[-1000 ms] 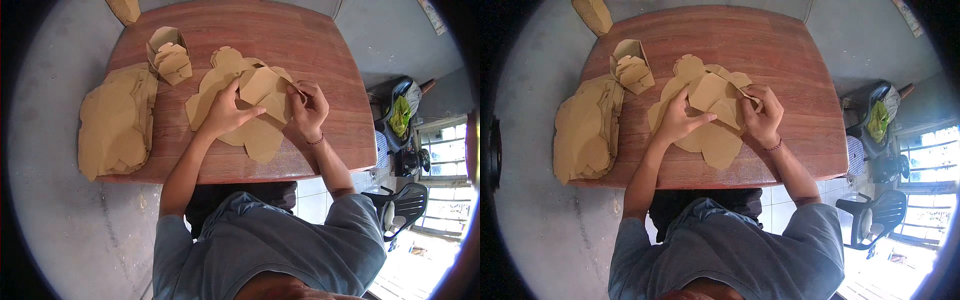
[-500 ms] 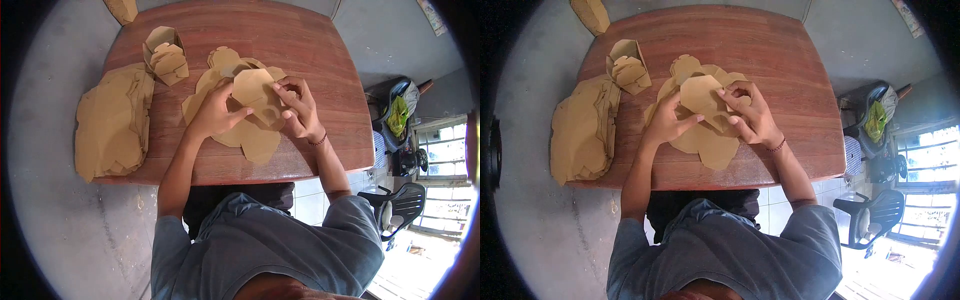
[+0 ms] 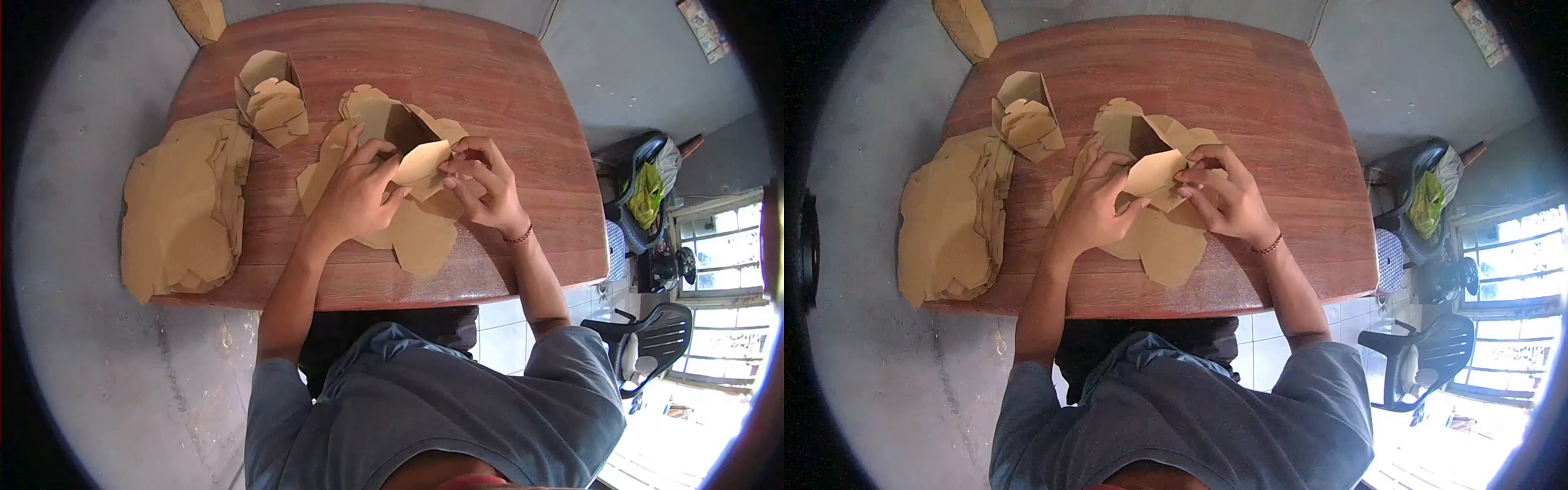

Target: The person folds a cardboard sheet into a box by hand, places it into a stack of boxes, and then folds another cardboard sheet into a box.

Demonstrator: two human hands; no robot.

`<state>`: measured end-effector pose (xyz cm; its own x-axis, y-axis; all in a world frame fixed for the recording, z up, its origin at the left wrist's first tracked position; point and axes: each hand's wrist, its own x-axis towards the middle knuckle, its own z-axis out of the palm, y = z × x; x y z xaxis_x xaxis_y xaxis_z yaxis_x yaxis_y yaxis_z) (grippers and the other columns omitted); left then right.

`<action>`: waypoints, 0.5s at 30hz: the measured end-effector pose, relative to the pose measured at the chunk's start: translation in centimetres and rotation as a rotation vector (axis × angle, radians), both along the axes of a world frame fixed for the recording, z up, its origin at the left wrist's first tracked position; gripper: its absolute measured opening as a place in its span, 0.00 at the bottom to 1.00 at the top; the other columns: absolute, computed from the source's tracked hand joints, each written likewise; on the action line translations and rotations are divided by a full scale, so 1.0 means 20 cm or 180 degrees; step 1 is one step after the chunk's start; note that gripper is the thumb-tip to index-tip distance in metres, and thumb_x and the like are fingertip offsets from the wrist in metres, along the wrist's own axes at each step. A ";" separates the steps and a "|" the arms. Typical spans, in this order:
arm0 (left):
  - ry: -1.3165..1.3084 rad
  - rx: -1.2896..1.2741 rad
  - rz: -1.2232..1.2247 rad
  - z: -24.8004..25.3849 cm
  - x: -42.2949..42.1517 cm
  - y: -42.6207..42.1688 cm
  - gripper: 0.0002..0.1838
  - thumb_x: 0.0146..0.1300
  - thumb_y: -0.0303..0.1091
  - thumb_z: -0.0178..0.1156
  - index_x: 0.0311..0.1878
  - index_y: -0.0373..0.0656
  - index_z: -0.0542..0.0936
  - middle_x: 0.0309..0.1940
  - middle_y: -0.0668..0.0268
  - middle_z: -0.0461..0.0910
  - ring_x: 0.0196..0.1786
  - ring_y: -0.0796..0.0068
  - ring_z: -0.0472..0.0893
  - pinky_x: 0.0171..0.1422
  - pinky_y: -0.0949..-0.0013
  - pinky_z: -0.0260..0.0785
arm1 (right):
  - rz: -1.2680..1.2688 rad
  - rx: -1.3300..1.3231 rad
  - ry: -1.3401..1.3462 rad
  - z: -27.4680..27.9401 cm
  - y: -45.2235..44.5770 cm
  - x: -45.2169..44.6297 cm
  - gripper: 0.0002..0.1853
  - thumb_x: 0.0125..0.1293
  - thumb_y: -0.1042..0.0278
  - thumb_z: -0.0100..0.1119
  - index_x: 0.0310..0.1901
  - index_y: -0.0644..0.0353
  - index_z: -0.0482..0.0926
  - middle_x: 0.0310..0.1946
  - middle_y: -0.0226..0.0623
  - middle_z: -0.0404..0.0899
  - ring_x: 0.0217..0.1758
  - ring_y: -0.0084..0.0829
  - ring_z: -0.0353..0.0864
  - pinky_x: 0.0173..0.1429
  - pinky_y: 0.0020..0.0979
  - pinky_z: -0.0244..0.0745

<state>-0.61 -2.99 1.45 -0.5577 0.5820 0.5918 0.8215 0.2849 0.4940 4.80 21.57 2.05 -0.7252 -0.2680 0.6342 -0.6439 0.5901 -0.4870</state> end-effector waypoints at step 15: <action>0.0202 -0.0031 0.0079 0.01 0.01 0.02 0.17 0.56 0.28 0.72 0.48 0.32 0.82 0.35 0.57 0.83 0.55 0.59 0.80 0.83 0.36 0.46 | -0.0368 0.0582 0.0655 -0.02 -0.03 -0.01 0.13 0.55 0.74 0.77 0.41 0.60 0.84 0.50 0.42 0.79 0.43 0.37 0.85 0.44 0.34 0.84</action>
